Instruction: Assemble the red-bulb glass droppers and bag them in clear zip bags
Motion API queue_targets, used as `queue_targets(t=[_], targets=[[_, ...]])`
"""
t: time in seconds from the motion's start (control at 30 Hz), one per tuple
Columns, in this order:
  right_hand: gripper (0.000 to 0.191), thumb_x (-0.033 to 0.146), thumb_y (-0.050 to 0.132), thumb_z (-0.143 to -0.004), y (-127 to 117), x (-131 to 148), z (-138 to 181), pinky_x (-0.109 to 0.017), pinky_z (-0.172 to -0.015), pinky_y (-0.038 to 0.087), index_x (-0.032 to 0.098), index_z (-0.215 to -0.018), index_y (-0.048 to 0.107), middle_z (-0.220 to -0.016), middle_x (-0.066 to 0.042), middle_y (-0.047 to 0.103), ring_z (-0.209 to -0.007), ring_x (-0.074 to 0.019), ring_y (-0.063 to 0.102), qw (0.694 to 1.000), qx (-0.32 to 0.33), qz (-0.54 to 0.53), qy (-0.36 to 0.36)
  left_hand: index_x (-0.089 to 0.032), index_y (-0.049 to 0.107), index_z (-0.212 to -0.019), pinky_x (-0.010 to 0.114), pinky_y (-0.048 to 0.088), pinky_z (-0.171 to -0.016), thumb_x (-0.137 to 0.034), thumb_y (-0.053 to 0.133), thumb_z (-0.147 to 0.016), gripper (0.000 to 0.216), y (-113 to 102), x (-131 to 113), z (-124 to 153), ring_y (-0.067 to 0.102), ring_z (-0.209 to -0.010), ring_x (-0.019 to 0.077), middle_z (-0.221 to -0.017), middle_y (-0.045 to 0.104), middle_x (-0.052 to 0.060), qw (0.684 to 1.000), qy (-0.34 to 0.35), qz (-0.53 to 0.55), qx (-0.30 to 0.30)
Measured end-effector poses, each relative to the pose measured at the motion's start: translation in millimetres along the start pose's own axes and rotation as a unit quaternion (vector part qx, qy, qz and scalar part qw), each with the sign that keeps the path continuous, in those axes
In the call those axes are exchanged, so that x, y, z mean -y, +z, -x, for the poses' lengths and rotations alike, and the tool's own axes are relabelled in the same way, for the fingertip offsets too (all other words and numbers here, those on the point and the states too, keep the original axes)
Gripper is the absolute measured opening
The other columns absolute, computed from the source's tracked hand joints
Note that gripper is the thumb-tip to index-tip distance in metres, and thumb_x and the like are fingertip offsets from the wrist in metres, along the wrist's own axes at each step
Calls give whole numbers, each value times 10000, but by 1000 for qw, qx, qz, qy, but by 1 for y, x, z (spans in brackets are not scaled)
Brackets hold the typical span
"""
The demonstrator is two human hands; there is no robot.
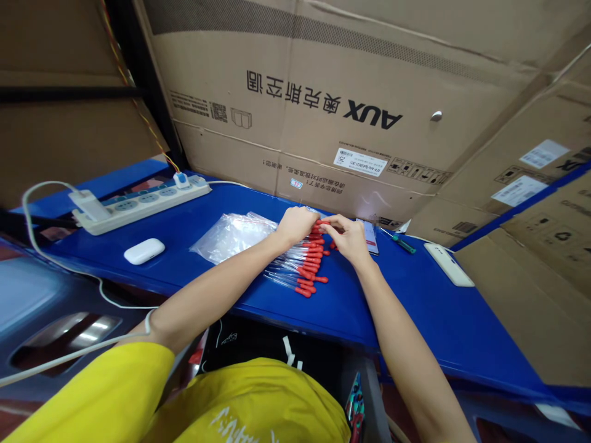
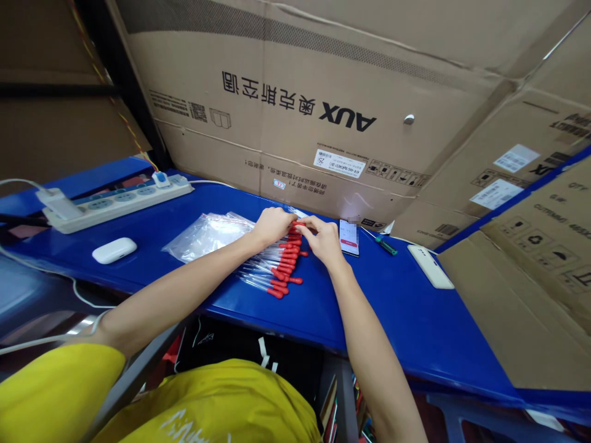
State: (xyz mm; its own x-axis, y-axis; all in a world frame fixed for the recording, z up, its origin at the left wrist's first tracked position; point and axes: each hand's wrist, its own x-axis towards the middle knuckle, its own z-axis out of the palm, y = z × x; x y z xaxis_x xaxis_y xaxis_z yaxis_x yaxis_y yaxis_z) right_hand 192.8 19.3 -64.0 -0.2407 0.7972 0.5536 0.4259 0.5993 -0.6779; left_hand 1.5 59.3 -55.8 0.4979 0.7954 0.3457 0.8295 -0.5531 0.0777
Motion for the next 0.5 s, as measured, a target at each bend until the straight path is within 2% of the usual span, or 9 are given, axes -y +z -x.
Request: queue_targets(t=[0.5], targets=[[236, 455, 703, -980, -1, -1, 0, -379, -874, 674, 239, -1030, 786, -990, -54, 857, -917, -267, 840, 1000, 10, 13, -8, -170, 820, -1055, 382, 520, -806, -332, 548, -1059, 317, 1, -3, 0, 779, -973, 343, -971, 795, 195, 1000, 4, -2, 11]])
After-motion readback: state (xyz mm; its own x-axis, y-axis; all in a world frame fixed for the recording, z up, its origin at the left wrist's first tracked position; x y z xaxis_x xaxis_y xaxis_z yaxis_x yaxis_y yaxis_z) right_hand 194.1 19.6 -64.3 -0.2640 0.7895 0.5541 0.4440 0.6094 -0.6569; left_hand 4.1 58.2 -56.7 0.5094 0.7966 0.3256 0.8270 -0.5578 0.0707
